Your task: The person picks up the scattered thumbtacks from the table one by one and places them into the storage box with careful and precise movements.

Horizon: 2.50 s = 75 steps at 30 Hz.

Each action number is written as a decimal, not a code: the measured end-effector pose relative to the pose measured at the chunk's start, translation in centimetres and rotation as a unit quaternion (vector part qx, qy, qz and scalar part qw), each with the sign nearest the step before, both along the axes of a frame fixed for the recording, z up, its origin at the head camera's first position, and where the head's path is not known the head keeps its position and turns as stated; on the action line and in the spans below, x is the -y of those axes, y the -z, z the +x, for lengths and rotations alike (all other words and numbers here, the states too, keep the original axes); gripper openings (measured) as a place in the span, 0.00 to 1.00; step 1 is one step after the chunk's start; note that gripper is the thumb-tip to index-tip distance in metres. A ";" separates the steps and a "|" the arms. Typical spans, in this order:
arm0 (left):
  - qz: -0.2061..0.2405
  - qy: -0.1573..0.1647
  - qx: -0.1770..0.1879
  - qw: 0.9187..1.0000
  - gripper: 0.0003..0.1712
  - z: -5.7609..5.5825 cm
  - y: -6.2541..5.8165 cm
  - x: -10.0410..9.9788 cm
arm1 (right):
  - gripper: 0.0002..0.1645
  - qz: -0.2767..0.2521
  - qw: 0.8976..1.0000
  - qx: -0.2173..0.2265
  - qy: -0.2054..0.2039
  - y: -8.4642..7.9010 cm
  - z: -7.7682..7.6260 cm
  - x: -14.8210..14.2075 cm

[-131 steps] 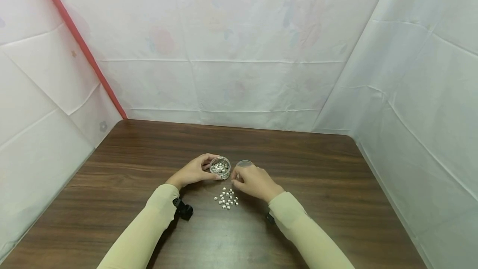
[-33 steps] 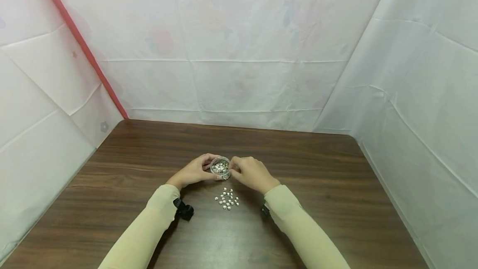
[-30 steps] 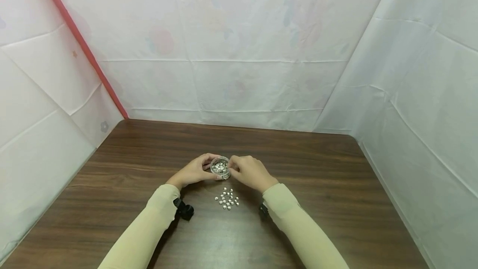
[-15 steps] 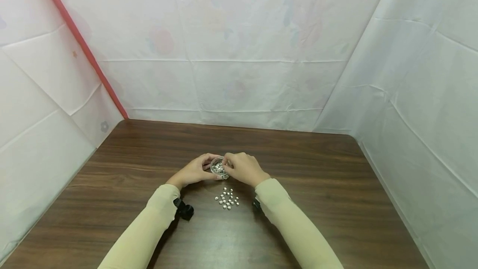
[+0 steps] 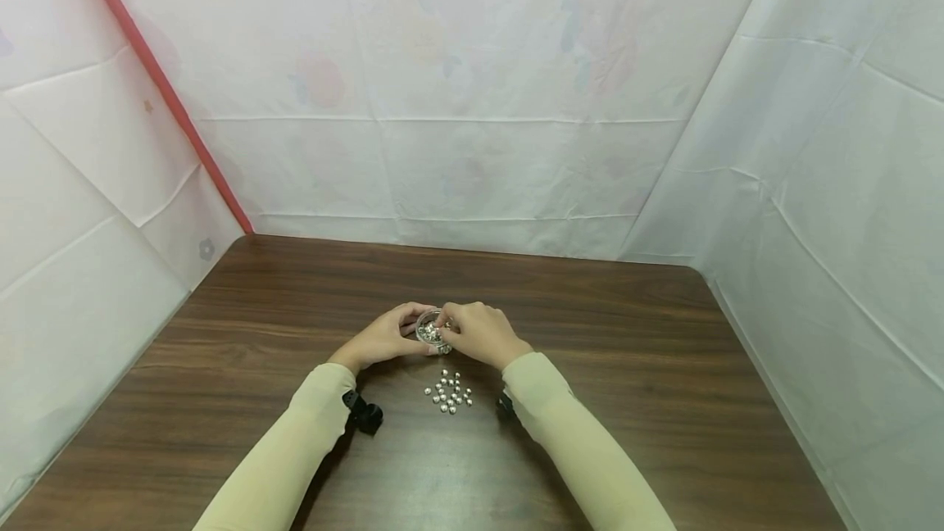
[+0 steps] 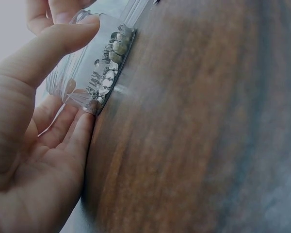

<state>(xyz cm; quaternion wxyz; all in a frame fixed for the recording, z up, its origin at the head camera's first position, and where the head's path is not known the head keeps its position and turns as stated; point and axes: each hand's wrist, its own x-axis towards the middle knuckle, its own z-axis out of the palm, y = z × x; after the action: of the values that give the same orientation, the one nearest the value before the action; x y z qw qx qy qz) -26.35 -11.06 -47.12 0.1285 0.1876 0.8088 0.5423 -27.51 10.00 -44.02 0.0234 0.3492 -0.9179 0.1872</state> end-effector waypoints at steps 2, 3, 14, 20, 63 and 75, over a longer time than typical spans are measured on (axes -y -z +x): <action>-0.002 0.006 0.002 1.000 0.40 0.4 -0.8 0.0 | 0.06 0.001 1.000 -0.004 0.001 -0.1 0.2 -0.3; -0.001 0.008 0.001 1.000 0.40 0.6 -1.1 0.0 | 0.06 0.002 1.000 -0.005 0.001 -0.1 0.3 -0.4; 0.003 0.008 0.000 1.000 0.41 0.7 -1.4 -0.1 | 0.04 0.014 1.000 -0.003 -0.004 -0.1 1.7 -2.2; 0.005 0.010 0.005 1.000 0.41 0.7 -1.4 0.0 | 0.04 0.026 1.000 -0.002 -0.010 -0.1 2.2 -2.7; 0.009 0.008 0.011 1.000 0.41 0.9 -1.6 -0.1 | 0.05 0.003 0.993 0.048 -0.106 1.4 3.2 -2.8; 0.003 0.008 0.000 1.000 0.41 0.8 -1.4 -0.1 | 0.03 0.032 0.995 0.045 -0.089 1.5 3.2 -2.7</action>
<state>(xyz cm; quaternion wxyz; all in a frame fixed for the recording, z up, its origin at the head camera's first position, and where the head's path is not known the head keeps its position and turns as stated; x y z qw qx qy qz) -25.58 -10.98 -45.74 0.1327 0.1946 0.8053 0.5440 -24.30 12.66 -45.49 -0.0458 0.4208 -0.8890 0.1747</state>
